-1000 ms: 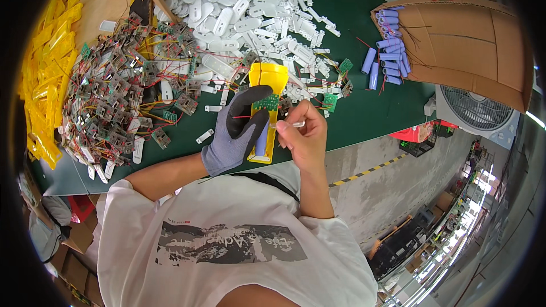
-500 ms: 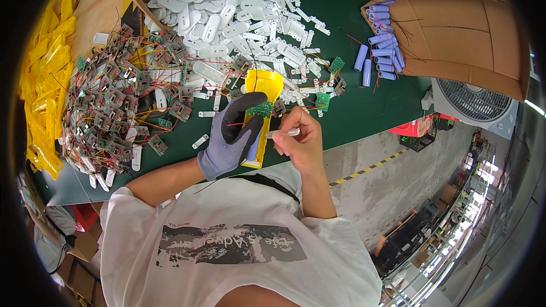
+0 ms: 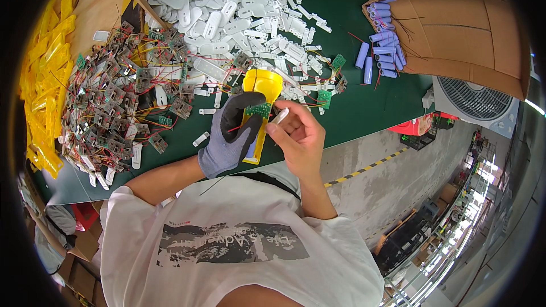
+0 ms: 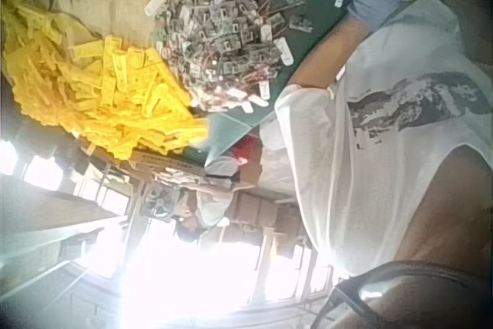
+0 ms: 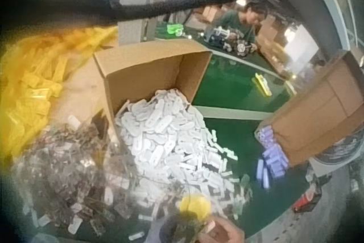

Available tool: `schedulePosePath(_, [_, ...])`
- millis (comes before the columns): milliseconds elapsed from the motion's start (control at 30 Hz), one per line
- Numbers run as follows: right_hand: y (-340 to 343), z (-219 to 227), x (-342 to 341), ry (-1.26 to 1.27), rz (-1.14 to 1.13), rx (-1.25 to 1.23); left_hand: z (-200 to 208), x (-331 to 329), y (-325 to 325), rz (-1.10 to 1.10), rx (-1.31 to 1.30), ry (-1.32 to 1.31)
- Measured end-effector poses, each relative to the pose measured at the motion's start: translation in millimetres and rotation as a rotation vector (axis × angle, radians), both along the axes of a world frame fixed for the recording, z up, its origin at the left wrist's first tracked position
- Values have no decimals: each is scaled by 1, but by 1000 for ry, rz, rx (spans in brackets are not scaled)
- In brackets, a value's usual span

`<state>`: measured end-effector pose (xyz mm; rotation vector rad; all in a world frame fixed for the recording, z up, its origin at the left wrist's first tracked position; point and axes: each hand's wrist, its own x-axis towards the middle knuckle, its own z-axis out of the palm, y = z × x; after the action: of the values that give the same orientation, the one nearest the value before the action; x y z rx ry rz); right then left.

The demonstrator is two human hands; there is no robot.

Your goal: The person assembles flashlights by hand, fitting circuit boards, wires, batteries, and small plastic parts into plastic flashlight casings.

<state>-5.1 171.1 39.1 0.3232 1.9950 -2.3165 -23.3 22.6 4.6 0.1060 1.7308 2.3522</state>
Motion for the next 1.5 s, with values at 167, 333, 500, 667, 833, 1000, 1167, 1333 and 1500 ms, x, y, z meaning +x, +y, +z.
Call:
schedulePosePath(167, [-6, -5, 12, 194, 37, 236, -3, 2, 1, 17, -73, 144])
schedulePosePath(333, [-3, -8, 19, 126, 19, 257, -4, 1, 7, 66, -144, 186])
schedulePosePath(500, [-7, -4, 17, 254, 128, 466, -3, -1, 5, 88, -203, 238])
schedulePosePath(667, [-10, -10, 21, 198, 16, 332, 0, -3, 10, 103, -244, 254])
schedulePosePath(833, [-7, -3, 14, 141, 15, 307, 0, 0, 9, 94, -270, 296])
schedulePosePath(1000, [-2, -8, 7, 146, 49, 297, -4, -1, 11, 62, -240, 198])
schedulePosePath(1167, [3, -12, 8, 308, 99, 534, -8, 1, 13, 56, -290, 224])
schedulePosePath(1333, [-7, -21, 9, 226, -10, 358, -11, 4, 14, 100, -307, 304])
schedulePosePath(1500, [-6, -25, 12, 294, -25, 367, -13, 9, 15, 130, -344, 284])
